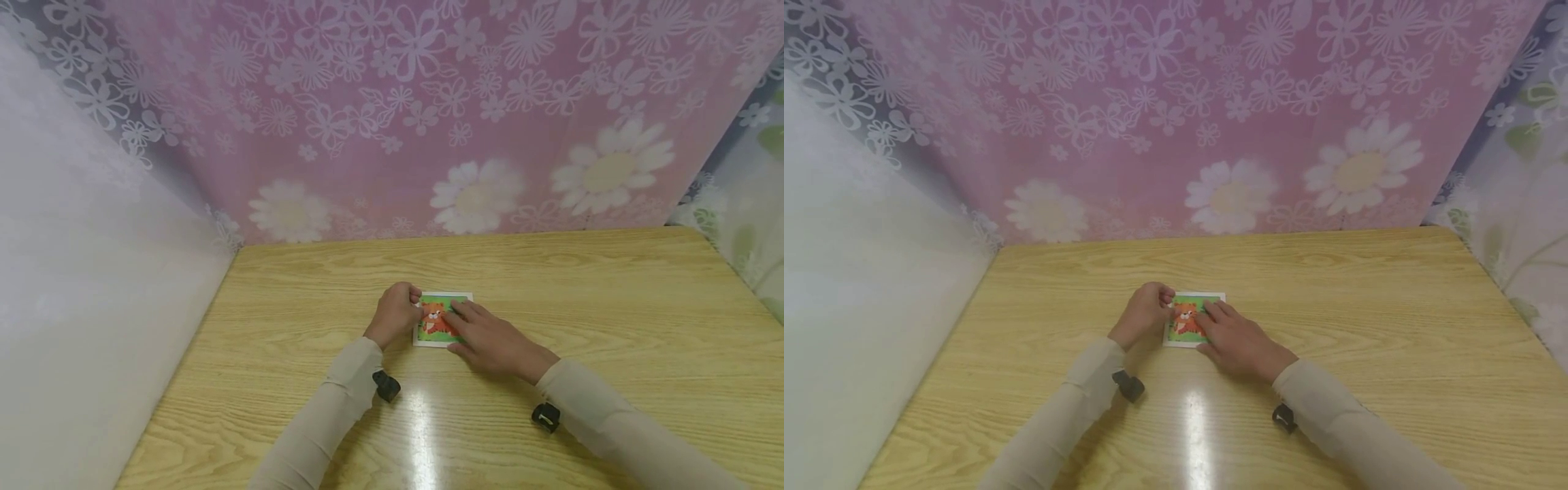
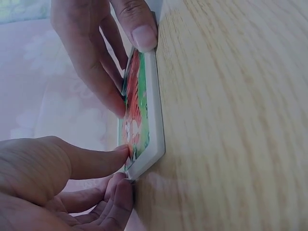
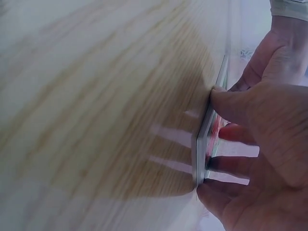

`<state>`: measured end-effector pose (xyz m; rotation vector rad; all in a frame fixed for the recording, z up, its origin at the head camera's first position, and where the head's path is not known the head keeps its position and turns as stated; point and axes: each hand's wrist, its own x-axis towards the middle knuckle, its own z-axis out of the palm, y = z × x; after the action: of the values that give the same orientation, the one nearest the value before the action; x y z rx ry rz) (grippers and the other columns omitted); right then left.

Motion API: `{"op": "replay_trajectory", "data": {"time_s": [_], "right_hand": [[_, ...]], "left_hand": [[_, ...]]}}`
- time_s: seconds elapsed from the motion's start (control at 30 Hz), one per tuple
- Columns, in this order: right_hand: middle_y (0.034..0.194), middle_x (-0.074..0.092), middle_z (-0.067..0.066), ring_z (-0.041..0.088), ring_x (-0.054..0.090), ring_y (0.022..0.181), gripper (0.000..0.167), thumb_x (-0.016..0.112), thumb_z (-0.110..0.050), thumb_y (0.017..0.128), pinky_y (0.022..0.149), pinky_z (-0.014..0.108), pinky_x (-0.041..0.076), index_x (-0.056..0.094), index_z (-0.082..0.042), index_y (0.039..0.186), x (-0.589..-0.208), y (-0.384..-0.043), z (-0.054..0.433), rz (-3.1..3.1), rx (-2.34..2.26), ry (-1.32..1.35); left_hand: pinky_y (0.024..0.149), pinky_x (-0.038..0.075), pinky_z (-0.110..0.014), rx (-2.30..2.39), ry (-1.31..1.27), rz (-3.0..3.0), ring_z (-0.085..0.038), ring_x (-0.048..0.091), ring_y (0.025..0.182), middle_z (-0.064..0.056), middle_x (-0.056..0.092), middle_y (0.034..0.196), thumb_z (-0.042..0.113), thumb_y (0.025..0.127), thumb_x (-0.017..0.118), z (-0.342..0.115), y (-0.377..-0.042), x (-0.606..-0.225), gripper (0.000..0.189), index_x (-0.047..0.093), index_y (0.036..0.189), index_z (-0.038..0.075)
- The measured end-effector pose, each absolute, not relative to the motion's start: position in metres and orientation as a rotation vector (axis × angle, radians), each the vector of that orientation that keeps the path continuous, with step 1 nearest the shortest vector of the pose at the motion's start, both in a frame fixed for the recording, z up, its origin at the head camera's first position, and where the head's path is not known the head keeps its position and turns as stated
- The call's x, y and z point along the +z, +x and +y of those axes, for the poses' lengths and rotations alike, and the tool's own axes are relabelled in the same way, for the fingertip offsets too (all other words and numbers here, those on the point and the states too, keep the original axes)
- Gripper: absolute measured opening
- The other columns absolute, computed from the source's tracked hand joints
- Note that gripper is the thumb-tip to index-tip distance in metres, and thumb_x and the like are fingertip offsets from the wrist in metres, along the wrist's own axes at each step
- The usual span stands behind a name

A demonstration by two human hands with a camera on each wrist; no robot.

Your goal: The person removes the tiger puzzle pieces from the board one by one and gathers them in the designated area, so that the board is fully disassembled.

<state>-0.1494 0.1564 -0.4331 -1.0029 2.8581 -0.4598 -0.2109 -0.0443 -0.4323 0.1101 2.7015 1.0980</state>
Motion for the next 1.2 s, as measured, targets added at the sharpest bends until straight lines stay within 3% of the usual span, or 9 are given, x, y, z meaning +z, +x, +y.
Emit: {"op": "replay_trajectory", "data": {"time_s": [0.2,1.2], "right_hand": [[0.149,0.040,0.034,0.054,0.038,0.137,0.052,0.061,-0.023,0.103,0.105,0.061,0.042,0.048,-0.005,0.150,-0.4330,-0.1469,0.1560,2.874,-0.414,-1.080],[0.153,0.039,0.029,0.056,0.038,0.136,0.054,0.060,-0.024,0.104,0.108,0.060,0.039,0.045,-0.005,0.152,-0.4369,-0.1491,0.1557,2.875,-0.297,-1.111]], "left_hand": [[0.082,0.053,-0.034,1.102,0.131,2.711,-0.018,0.059,0.093,-0.005,0.064,0.105,0.010,0.089,0.080,-0.0449,-0.2109,-0.4319,0.031,0.070,0.118,0.002],[0.083,0.054,-0.036,1.153,0.124,2.707,-0.018,0.064,0.092,-0.008,0.065,0.107,0.008,0.089,0.079,-0.0446,-0.2068,-0.4313,0.030,0.069,0.117,0.002]]}}
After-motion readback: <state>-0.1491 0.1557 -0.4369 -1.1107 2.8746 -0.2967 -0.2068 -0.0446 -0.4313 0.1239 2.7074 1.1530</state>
